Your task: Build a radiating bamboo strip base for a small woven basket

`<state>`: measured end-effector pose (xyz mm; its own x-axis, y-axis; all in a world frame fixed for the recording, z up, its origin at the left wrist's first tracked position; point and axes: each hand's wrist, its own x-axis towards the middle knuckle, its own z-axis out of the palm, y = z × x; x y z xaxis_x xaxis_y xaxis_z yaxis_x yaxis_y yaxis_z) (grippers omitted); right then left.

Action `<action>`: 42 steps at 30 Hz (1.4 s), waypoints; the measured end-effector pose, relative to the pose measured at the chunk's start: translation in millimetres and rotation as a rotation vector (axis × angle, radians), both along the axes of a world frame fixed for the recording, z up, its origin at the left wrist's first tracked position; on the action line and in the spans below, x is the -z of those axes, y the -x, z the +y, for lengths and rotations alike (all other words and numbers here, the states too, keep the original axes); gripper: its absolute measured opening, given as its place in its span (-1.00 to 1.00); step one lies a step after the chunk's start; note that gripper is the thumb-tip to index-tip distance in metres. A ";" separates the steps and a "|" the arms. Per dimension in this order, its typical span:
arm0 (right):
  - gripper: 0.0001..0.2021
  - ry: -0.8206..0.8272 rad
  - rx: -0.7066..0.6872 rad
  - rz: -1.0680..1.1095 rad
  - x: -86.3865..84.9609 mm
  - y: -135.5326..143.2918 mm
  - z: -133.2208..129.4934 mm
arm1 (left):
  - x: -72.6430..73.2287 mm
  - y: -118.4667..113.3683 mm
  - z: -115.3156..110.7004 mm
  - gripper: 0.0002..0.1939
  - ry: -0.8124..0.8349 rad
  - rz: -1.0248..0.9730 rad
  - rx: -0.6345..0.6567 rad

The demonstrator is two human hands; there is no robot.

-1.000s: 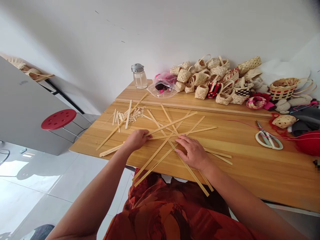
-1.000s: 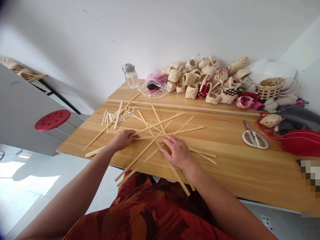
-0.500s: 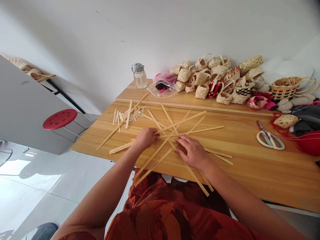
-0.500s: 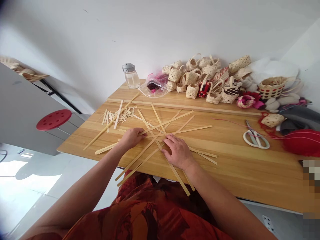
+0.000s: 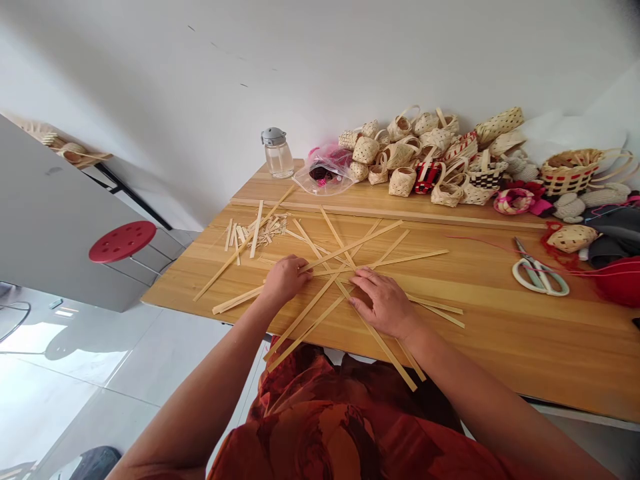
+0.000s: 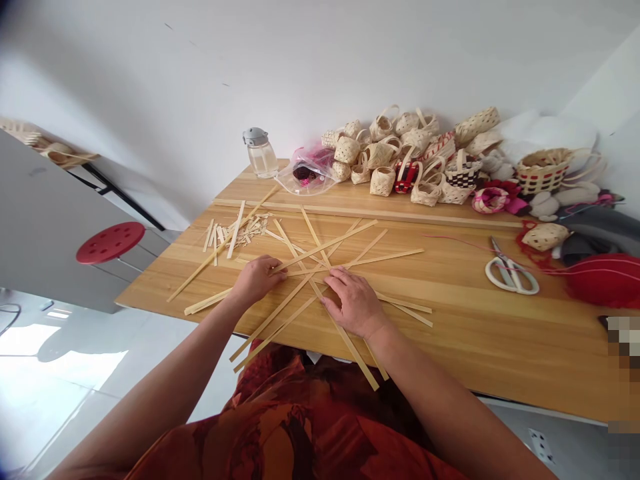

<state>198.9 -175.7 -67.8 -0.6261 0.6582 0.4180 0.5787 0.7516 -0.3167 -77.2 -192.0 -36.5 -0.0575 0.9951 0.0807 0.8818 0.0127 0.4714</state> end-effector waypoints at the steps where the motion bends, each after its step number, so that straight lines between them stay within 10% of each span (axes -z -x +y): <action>1: -0.64 0.001 0.000 0.000 -0.5 0.0 -0.2 | -0.6 -1.9 -1.6 -0.90 -0.019 0.002 -0.011; 14: -0.62 0.018 0.011 -0.024 -1.8 -0.7 0.0 | -13.3 -40.3 -26.5 -0.91 0.128 -0.055 0.003; 42: -0.70 0.068 -0.005 0.053 -0.7 -0.1 1.8 | -10.1 -41.5 -26.8 -0.76 0.060 -0.265 -0.021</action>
